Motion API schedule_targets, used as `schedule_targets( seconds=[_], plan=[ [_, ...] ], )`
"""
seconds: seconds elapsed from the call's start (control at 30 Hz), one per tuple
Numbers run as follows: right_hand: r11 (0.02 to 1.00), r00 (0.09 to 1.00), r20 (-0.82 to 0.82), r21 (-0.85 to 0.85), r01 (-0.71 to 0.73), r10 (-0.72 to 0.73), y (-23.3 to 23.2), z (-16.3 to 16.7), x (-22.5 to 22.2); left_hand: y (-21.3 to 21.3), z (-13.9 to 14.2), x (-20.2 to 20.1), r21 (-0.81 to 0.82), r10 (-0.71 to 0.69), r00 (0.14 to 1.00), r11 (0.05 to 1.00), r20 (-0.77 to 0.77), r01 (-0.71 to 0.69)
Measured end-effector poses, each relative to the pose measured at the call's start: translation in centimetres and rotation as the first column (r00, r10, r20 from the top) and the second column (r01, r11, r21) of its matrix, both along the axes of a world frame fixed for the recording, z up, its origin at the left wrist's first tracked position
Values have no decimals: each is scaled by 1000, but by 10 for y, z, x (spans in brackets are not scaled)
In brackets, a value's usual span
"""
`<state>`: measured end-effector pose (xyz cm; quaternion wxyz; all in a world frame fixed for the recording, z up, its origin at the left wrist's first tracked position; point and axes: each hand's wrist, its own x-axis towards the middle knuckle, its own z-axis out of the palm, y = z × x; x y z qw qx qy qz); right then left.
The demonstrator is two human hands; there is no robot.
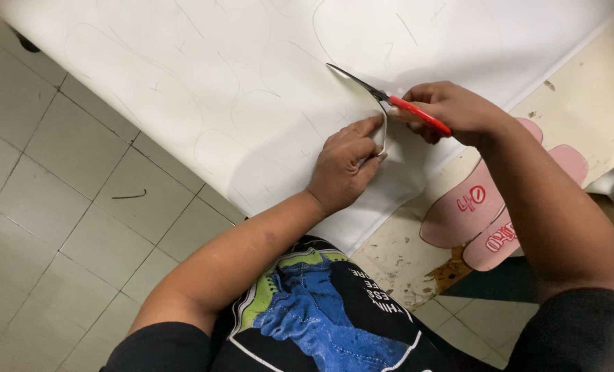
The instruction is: The person traces shoe insole outlines onto a large white fabric using a pink insole template and a pencil. Then the person uses red-handled scissors to cut along the traced outlines, separating the fabric pieces. Finally, the person rolls up the remaining fabric.
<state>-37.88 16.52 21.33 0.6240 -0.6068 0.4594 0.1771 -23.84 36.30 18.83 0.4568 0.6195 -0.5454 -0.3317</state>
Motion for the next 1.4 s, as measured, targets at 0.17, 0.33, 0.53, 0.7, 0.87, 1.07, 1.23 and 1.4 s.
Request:
schedule_targets(
  seconds=[0.17, 0.33, 0.53, 0.7, 0.87, 1.07, 1.23, 1.4],
  plan=[
    [1000, 999, 32, 17, 21, -22, -2, 5, -3, -2, 1, -1, -37, -19, 999, 999, -51, 17],
    [993, 993, 90, 97, 73, -81, -3, -7, 17, -4, 1, -2, -79, -44, 998, 996, -44, 41],
    [996, 995, 55, 10, 87, -88, -1, 0, 14, -7, 2, 0, -57, -87, 992, 995, -88, 83],
    [999, 997, 77, -25, 27, -25, -2, 3, 30, -9, -3, -3, -65, -93, 987, 994, -130, 85],
    [996, 998, 26, -64, 60, -58, -4, 3, 47, -12, -18, -4, -4, -135, 986, 991, -102, 135],
    [977, 998, -58, -214, 27, -40, -1, 11, 41, -23, -37, -2, -125, -355, 932, 924, 67, 361],
    [974, 990, -86, -206, 91, -111, -9, 4, 34, 1, -37, 21, -51, -357, 913, 926, 197, 373],
    [968, 988, -131, -249, 44, -79, -20, -10, 18, 31, -35, 71, 229, -326, 871, 939, 367, 255]
  ],
)
